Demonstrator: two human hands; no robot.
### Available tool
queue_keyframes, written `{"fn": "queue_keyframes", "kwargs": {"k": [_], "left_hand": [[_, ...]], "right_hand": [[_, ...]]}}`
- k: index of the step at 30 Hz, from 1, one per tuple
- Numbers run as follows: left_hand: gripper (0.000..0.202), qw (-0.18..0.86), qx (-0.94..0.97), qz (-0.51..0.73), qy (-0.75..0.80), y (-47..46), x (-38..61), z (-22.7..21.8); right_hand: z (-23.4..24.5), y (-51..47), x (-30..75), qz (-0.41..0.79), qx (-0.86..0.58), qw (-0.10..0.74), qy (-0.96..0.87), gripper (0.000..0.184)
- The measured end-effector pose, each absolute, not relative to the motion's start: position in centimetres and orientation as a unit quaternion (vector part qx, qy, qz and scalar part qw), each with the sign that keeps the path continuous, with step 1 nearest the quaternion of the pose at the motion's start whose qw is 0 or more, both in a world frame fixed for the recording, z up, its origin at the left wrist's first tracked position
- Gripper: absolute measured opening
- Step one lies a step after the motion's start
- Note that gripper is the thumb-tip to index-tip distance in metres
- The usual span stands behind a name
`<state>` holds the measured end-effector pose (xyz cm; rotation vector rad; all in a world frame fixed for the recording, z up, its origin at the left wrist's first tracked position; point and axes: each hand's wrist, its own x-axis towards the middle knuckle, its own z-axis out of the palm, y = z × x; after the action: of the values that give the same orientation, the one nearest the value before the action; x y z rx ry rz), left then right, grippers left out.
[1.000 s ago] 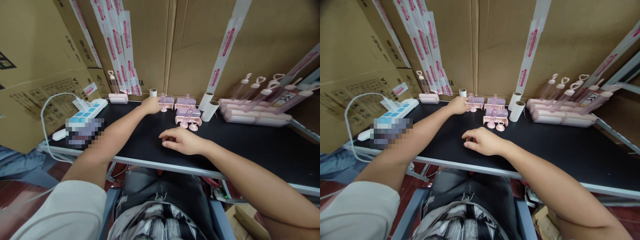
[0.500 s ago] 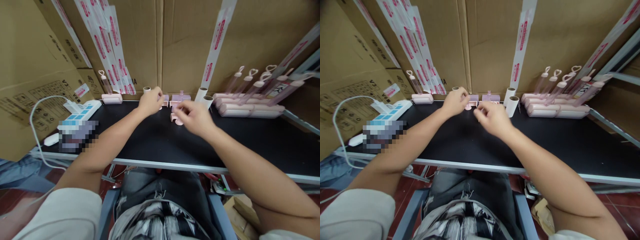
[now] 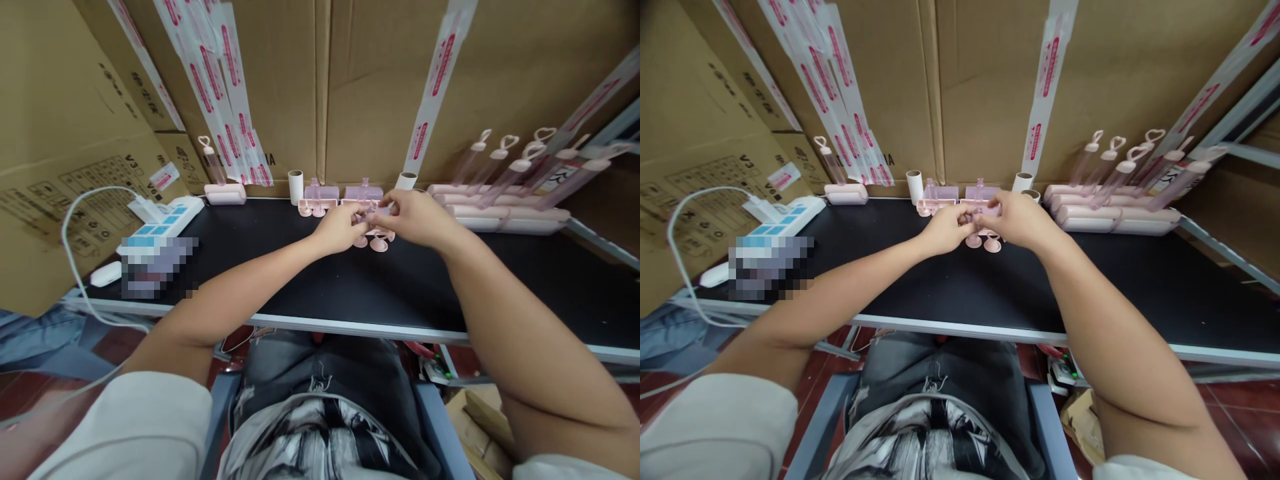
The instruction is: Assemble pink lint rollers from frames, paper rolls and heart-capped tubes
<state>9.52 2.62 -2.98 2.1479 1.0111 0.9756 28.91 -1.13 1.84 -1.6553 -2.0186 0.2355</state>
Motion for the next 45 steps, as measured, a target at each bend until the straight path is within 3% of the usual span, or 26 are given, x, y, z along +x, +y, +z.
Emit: {"fn": "queue_keyframes", "kwargs": {"k": [5, 12, 14, 18, 20, 23, 28, 33, 38, 42, 45], "left_hand": [[0.018, 0.293, 0.772, 0.416, 0.380, 2.5, 7.5, -2.1], [0.040, 0.481, 0.605, 0.498, 0.393, 2.1, 5.1, 0.7], [0.048, 0.516, 0.555, 0.511, 0.406, 1.9, 4.4, 0.8], [0.059, 0.572, 0.477, 0.522, 0.415, 1.5, 3.3, 0.7], [0.058, 0.591, 0.468, 0.516, 0.407, 1.3, 3.0, 0.8], [0.052, 0.606, 0.474, 0.506, 0.391, 0.8, 3.0, 1.1], [0.047, 0.614, 0.488, 0.501, 0.366, 0.1, 3.2, 1.3], [0.044, 0.587, 0.495, 0.533, 0.356, -0.4, 3.3, 1.4], [0.032, 0.589, 0.472, 0.568, 0.328, -1.0, 3.6, 1.9], [0.023, 0.628, 0.431, 0.586, 0.276, -1.2, 3.6, 2.1], [0.023, 0.631, 0.403, 0.615, 0.248, -1.6, 3.9, 2.3]], "right_hand": [[2.1, -0.8, 29.7, 0.090, -0.609, 0.129, -0.778, 0.033], [-0.1, 0.6, 29.1, 0.080, -0.632, 0.029, -0.770, 0.008], [0.0, 0.6, 29.0, 0.073, -0.613, 0.073, -0.783, 0.017], [0.5, -0.8, 27.9, 0.194, -0.493, 0.360, -0.768, 0.029], [0.4, -1.9, 26.7, 0.279, -0.417, 0.464, -0.730, 0.041], [0.0, -3.6, 24.8, 0.309, -0.370, 0.522, -0.704, 0.056], [-0.6, -4.5, 23.9, 0.250, -0.375, 0.573, -0.684, 0.059], [-1.2, -4.0, 24.5, 0.251, -0.399, 0.527, -0.707, 0.056], [-2.4, -3.3, 24.2, 0.239, -0.382, 0.478, -0.754, 0.035], [-2.3, -3.5, 23.3, 0.118, -0.433, 0.423, -0.787, 0.021], [-1.8, -4.0, 22.5, 0.041, -0.477, 0.337, -0.811, 0.030]]}}
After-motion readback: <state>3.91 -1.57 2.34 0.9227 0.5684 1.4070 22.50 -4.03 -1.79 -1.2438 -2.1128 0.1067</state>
